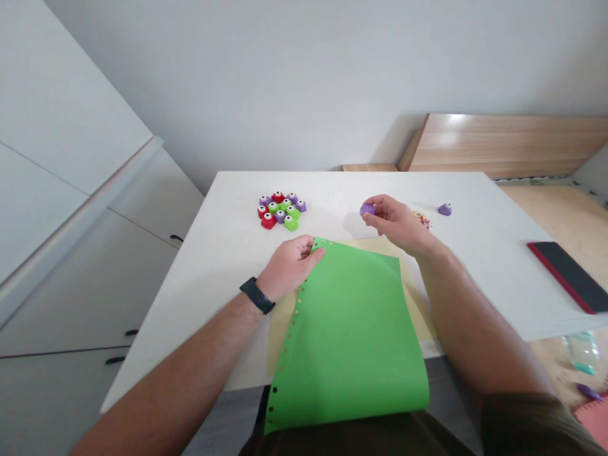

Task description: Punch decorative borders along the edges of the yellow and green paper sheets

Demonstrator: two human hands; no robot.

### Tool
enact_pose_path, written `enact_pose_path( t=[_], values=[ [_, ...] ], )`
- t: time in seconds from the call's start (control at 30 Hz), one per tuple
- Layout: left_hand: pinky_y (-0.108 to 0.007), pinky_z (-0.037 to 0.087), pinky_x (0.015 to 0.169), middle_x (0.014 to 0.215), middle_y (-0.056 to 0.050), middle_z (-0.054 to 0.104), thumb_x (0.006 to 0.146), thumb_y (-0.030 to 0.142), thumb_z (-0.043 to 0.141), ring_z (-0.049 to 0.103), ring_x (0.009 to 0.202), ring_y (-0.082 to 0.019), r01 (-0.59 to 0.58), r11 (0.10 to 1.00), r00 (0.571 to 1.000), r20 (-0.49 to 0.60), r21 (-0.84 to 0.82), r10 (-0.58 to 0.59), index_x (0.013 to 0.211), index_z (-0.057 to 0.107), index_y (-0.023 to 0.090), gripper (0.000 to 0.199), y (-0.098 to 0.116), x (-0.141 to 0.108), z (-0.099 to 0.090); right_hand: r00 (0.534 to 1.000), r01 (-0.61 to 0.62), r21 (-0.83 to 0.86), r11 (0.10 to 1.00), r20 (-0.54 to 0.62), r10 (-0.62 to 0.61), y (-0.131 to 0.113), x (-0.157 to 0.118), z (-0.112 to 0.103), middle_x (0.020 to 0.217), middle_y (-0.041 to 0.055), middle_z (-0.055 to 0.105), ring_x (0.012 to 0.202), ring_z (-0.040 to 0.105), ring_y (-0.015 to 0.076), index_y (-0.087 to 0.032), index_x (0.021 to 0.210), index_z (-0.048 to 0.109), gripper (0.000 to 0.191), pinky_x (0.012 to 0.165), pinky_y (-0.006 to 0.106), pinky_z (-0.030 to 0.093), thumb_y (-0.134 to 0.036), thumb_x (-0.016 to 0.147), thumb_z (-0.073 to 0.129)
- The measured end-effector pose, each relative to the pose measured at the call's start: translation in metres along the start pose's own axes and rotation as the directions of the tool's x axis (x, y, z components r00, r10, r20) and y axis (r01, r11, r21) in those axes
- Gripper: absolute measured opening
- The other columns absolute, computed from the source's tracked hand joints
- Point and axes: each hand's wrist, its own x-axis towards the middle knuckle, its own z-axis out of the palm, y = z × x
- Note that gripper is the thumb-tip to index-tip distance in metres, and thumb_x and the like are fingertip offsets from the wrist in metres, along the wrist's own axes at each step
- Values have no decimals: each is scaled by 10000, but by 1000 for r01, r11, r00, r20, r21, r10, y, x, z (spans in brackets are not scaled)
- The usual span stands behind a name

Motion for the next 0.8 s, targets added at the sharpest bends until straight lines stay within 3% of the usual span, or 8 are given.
enact_pose_path(
  t=[0.1,0.2,0.37,0.53,0.8],
  values=[
    [-312,561,746,995,-61,764,924,442,628,730,877,-217,10,999,1000,21,-41,-9,1004,646,177,277,-3,0,0,987,38,63,997,156,-48,-10,-6,11,987,38,697,843,613,164,-213,1162,639,333,750,313,496,-394,883,663],
    [-328,571,747,1002,-68,768,923,459,625,736,872,-230,15,999,1000,21,-42,-14,1009,649,183,291,-5,0,1,968,52,4,999,245,-52,-16,-11,20,1000,44,692,863,616,165,-200,1162,637,329,780,321,495,-339,866,676],
    [-312,566,721,987,-59,766,939,460,599,731,860,-222,-5,1000,1000,5,-2,5,1021,660,197,282,-7,-1,1,944,80,-28,996,324,-67,-19,-12,26,1004,40,698,864,612,165,-190,1126,630,331,780,318,482,-307,826,711],
    [-301,558,706,948,-46,758,943,459,595,721,825,-208,-15,999,1000,-11,29,16,1022,657,200,277,-8,-3,2,917,132,-43,990,384,-106,-22,-13,28,1070,47,709,901,605,173,-203,1241,656,403,822,333,479,-342,863,673],
    [-300,547,655,894,-51,760,912,457,620,699,751,-198,-60,995,995,-71,76,65,982,686,192,281,-2,-4,4,909,79,-94,992,416,-34,-28,-15,31,1044,56,720,886,610,176,-174,1205,680,389,819,330,483,-353,860,670]
  ],
)
